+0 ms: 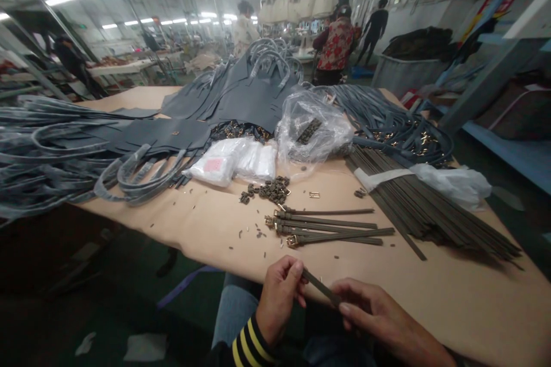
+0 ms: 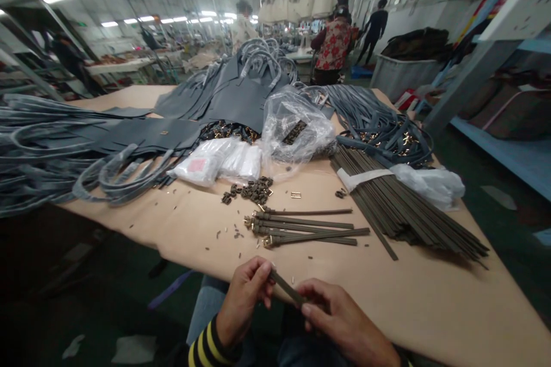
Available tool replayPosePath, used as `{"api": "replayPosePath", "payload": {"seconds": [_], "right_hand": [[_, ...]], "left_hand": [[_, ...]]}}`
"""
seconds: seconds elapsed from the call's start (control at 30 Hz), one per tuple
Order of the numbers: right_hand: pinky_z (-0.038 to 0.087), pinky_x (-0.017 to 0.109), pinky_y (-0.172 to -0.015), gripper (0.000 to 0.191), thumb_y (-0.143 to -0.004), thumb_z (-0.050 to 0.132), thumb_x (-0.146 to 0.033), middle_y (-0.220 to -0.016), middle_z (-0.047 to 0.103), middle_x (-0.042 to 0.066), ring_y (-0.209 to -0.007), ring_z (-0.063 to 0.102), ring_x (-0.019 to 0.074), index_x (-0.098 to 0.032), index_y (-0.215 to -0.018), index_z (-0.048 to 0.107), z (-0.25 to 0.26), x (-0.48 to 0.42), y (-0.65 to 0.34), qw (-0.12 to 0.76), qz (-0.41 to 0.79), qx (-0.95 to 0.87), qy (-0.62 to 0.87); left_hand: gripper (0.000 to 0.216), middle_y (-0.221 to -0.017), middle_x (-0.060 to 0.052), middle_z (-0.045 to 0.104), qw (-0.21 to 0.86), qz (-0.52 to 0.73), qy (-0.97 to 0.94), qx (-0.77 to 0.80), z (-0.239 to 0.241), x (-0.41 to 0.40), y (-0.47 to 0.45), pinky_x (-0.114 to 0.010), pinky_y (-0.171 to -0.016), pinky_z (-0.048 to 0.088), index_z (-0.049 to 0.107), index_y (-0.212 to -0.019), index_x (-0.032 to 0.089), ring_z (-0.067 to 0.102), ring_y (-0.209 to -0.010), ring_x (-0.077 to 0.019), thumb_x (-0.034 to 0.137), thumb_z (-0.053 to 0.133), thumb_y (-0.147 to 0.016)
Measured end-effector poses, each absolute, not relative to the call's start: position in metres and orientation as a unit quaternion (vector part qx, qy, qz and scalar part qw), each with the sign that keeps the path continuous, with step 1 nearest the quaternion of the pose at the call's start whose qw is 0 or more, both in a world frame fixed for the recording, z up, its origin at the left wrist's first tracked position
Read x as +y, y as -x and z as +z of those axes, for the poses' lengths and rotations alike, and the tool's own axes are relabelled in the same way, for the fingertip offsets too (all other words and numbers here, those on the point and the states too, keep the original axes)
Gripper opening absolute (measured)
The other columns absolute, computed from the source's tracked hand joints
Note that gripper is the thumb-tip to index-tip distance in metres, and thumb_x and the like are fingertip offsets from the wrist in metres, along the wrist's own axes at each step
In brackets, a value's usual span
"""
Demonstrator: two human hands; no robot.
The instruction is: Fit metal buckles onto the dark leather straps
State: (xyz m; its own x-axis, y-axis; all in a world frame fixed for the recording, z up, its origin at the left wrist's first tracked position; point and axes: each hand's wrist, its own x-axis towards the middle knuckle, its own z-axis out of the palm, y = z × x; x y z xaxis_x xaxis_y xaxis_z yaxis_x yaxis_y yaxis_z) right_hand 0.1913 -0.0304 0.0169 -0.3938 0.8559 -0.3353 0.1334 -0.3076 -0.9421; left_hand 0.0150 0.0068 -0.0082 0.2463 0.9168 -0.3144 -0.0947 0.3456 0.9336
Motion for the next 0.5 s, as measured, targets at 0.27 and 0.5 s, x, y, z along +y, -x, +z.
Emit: {"api": "replayPosePath", "payload": {"seconds": [0.27, 0.5], "right_hand": [[0.036, 0.019, -0.048, 0.031, -0.066, 0.062, -0.043, -0.066, 0.054, -0.001, -0.053, 0.049, 0.0078, -0.015, -0.074, 0.051, 0.011, -0.023, -0.161, 0.329, 0.745, -0.422, 0.399], [0.037, 0.022, -0.051, 0.028, -0.070, 0.058, -0.041, -0.058, 0.052, -0.002, -0.052, 0.046, 0.0091, -0.014, -0.066, 0.054, 0.023, -0.034, -0.218, 0.234, 0.658, -0.516, 0.496]], "left_hand": [[0.036, -0.045, 0.005, 0.045, 0.667, 0.368, -0.434, 0.481, -0.004, 0.000, -0.018, -0.018, -0.042, 0.031, 0.046, -0.058, 0.013, 0.039, -0.039, -0.0046, 0.045, 0.051, -0.072], [0.030, -0.047, 0.008, 0.045, 0.582, 0.560, -0.257, 0.531, 0.004, 0.026, 0.034, -0.016, -0.041, 0.035, 0.045, -0.063, 0.015, 0.039, -0.041, -0.0046, 0.039, 0.063, -0.063]]}}
